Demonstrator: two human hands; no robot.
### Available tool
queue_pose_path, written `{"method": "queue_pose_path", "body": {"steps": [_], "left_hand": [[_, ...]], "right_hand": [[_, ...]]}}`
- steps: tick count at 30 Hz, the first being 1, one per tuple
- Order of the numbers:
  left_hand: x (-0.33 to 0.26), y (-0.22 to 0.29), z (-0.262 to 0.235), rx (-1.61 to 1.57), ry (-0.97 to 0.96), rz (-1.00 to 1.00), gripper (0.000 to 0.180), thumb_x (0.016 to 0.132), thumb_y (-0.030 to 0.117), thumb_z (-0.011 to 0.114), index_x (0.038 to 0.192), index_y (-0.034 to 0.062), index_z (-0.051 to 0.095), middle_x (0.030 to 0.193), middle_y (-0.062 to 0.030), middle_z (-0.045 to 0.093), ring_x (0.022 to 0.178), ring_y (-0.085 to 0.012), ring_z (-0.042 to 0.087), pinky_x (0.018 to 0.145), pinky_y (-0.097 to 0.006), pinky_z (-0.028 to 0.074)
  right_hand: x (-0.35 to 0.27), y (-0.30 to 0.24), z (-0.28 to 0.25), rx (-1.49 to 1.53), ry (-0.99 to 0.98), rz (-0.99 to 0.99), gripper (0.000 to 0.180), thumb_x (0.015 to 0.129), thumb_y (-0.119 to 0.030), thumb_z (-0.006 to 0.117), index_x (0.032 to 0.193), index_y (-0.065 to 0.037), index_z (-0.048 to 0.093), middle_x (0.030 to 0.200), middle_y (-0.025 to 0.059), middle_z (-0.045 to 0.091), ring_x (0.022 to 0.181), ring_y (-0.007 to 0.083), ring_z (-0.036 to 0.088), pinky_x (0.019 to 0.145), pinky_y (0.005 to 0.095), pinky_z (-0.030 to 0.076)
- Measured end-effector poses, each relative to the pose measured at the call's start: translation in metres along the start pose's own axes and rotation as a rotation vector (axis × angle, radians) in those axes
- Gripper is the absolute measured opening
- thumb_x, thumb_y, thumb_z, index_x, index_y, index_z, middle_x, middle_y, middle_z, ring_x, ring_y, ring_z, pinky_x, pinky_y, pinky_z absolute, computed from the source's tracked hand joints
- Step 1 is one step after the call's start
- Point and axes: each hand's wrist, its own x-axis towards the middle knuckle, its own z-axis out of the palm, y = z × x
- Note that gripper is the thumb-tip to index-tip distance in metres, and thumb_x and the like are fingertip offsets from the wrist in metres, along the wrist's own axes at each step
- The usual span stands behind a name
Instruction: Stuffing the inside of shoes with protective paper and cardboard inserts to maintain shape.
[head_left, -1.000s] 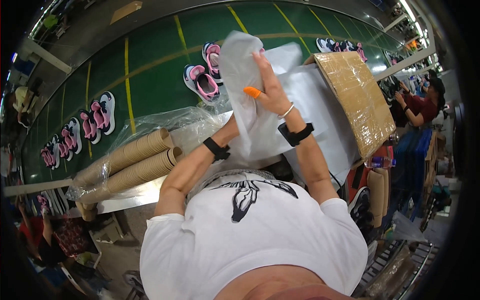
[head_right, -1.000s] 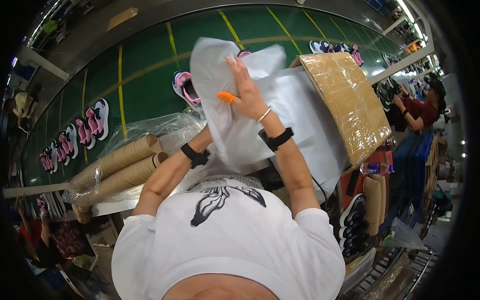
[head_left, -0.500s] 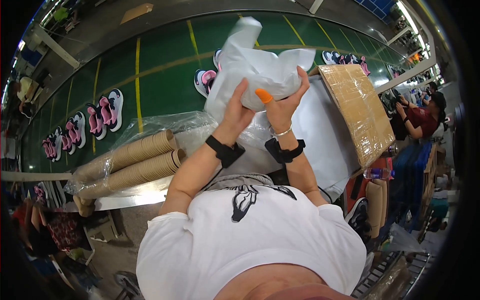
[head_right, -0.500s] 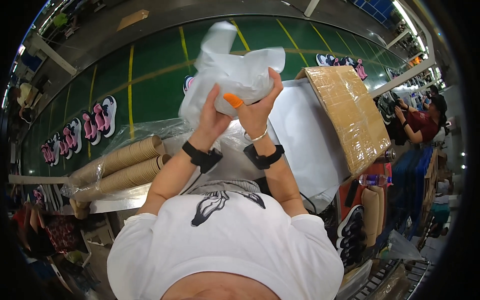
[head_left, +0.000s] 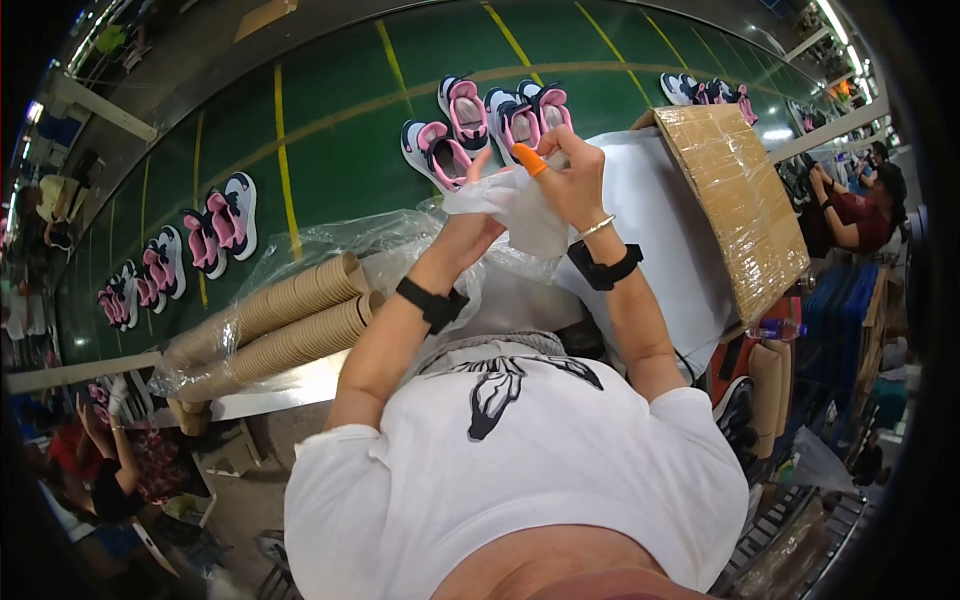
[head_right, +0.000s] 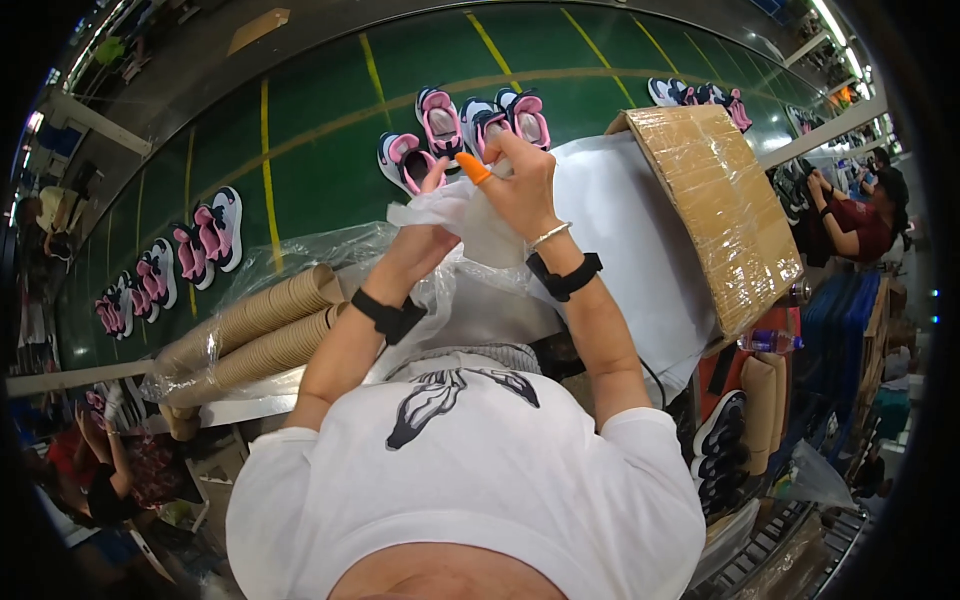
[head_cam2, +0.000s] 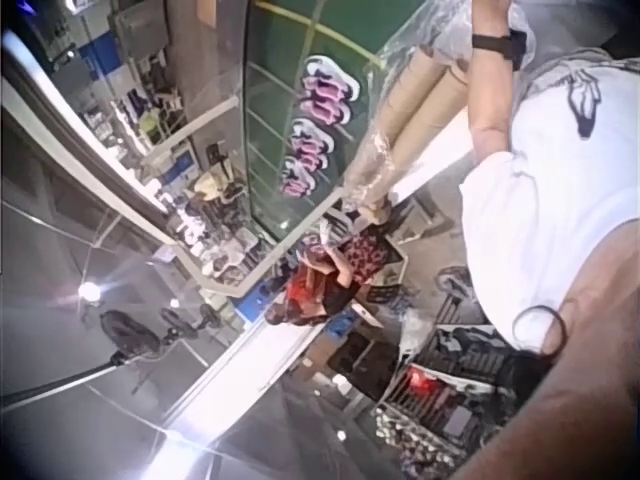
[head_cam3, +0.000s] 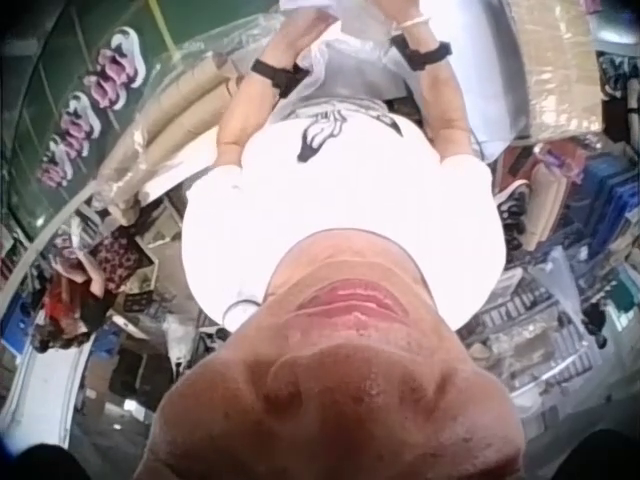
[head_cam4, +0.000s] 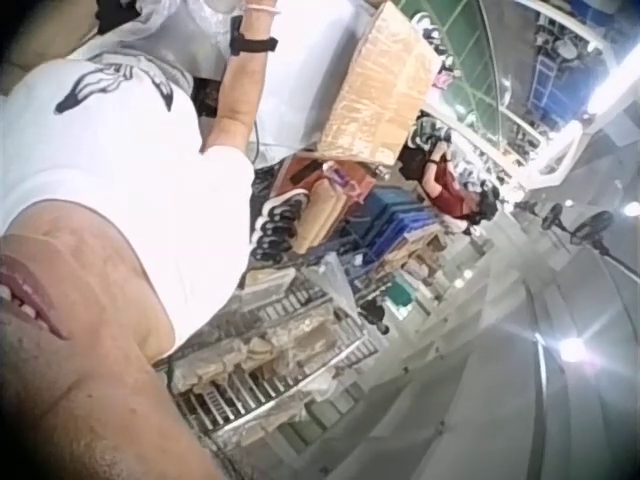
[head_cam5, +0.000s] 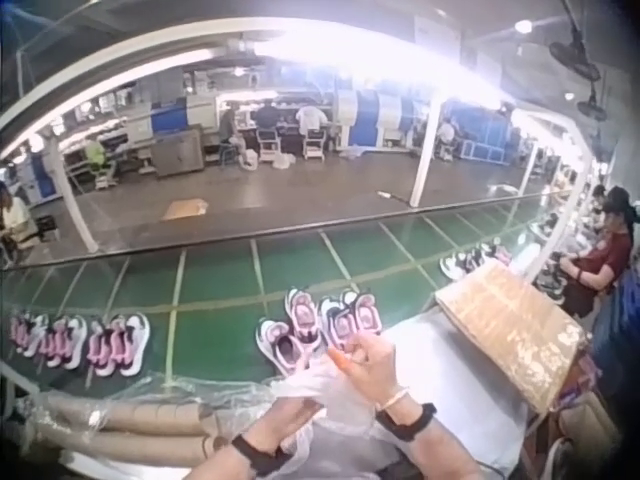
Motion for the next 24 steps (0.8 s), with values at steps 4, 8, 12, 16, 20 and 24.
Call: {"method": "queue_pose_path", "body": {"steps": [4, 8, 12, 16, 20, 24], "left_hand": [[-0.010, 0.000, 0.001, -0.207, 0.029, -0.056, 0.042, 0.090, 0.006, 0.047, 0.130, 0.0100, 0.034, 0.123, -0.0036, 0.049, 0.112, -0.0163, 0.050, 0.093, -0.032, 0.042], [0.004, -0.007, -0.042, -0.162, 0.245, 0.067, 0.032, 0.089, 0.002, 0.046, 0.121, 0.0038, 0.045, 0.114, -0.0045, 0.055, 0.107, -0.0150, 0.053, 0.091, -0.029, 0.043], [0.011, -0.005, -0.066, -0.413, 0.335, 0.008, 0.027, 0.087, 0.001, 0.049, 0.114, 0.0002, 0.048, 0.111, -0.0080, 0.056, 0.105, -0.0186, 0.055, 0.092, -0.033, 0.044], [0.014, -0.005, -0.086, -0.379, 0.218, -0.017, 0.030, 0.083, -0.006, 0.050, 0.112, 0.0007, 0.049, 0.108, -0.0080, 0.057, 0.102, -0.0196, 0.057, 0.086, -0.033, 0.048], [0.036, -0.008, -0.095, -0.186, 0.292, -0.048, 0.033, 0.078, -0.010, 0.055, 0.107, 0.0039, 0.049, 0.109, -0.0074, 0.056, 0.098, -0.0163, 0.057, 0.078, -0.029, 0.050], [0.068, 0.000, -0.131, 0.608, 0.320, -0.020, 0.041, 0.070, -0.009, 0.065, 0.104, 0.0051, 0.048, 0.088, -0.0054, 0.061, 0.077, -0.0098, 0.058, 0.064, -0.024, 0.048]], "right_hand": [[0.005, 0.021, 0.034, 0.181, -0.246, 0.153, 0.041, 0.074, -0.021, 0.074, 0.099, -0.001, 0.049, 0.083, 0.0136, 0.059, 0.077, 0.0251, 0.059, 0.067, 0.0331, 0.047], [-0.014, 0.033, 0.052, 0.085, -0.314, -0.122, 0.074, 0.072, -0.023, 0.075, 0.129, -0.001, 0.033, 0.127, 0.0218, 0.041, 0.117, 0.0351, 0.045, 0.095, 0.0367, 0.040], [-0.036, 0.030, 0.054, -0.029, -0.397, -0.025, 0.086, 0.069, -0.020, 0.076, 0.137, -0.001, 0.026, 0.137, 0.0232, 0.036, 0.125, 0.0359, 0.039, 0.099, 0.0372, 0.038], [-0.036, 0.050, 0.059, 0.163, -0.451, 0.122, 0.085, 0.070, -0.018, 0.075, 0.137, -0.001, 0.027, 0.127, 0.0233, 0.046, 0.119, 0.0377, 0.046, 0.096, 0.0359, 0.040], [-0.038, 0.044, 0.073, 0.246, -0.404, 0.208, 0.078, 0.070, -0.018, 0.075, 0.134, -0.002, 0.034, 0.116, 0.0233, 0.054, 0.105, 0.0389, 0.055, 0.088, 0.0366, 0.045], [-0.023, 0.054, 0.083, 0.230, -0.423, 0.250, 0.068, 0.069, -0.017, 0.074, 0.128, -0.004, 0.042, 0.106, 0.0220, 0.059, 0.093, 0.0370, 0.060, 0.079, 0.0380, 0.048]]}}
